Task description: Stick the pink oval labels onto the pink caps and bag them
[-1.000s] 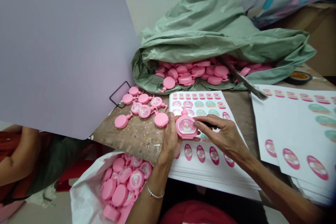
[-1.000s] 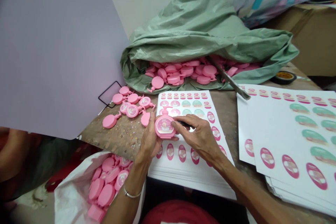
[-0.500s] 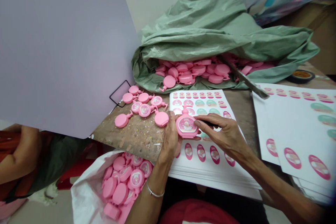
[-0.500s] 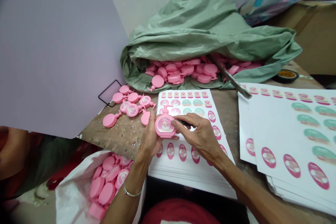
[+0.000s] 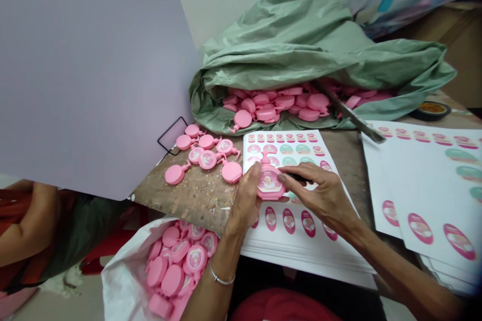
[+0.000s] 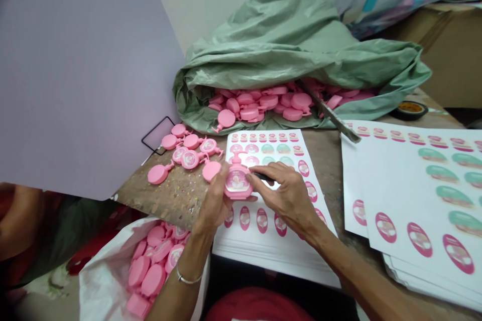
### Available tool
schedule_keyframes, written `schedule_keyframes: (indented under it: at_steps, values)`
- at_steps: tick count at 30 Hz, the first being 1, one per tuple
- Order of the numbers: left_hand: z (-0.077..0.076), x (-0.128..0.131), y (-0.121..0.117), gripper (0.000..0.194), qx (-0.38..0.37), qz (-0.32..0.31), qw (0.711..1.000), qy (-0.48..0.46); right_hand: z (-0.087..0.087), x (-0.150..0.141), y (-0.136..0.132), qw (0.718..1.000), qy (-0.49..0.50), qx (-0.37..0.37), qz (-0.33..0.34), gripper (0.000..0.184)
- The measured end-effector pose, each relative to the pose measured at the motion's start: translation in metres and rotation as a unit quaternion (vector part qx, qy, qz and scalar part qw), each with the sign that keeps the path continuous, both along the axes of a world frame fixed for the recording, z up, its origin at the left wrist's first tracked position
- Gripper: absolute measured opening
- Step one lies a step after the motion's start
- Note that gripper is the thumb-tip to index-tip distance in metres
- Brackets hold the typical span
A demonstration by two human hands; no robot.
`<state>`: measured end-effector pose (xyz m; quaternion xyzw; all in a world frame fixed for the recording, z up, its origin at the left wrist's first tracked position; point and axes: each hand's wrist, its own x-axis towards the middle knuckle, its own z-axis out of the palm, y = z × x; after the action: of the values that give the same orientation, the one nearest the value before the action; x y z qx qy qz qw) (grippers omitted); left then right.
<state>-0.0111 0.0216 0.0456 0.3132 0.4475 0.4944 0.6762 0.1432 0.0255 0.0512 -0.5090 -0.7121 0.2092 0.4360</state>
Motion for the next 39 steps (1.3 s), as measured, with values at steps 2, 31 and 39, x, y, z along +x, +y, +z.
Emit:
schedule_keyframes:
  at_steps: [2,31,39]
  values:
    - [-0.003,-0.004,-0.002,0.045,0.047,-0.029,0.998,0.011,-0.001,0.005,0.002,0.996,-0.077,0.04,-0.033,0.026]
    - [-0.021,-0.083,0.025,0.036,0.242,0.239,0.729,0.594,-0.015,0.013,0.179,0.992,-0.009,0.008,-0.122,0.025]
    - [-0.013,-0.003,0.037,0.038,0.184,0.082,0.955,0.216,-0.016,-0.007,0.062,0.934,0.282,-0.22,-0.001,0.054]
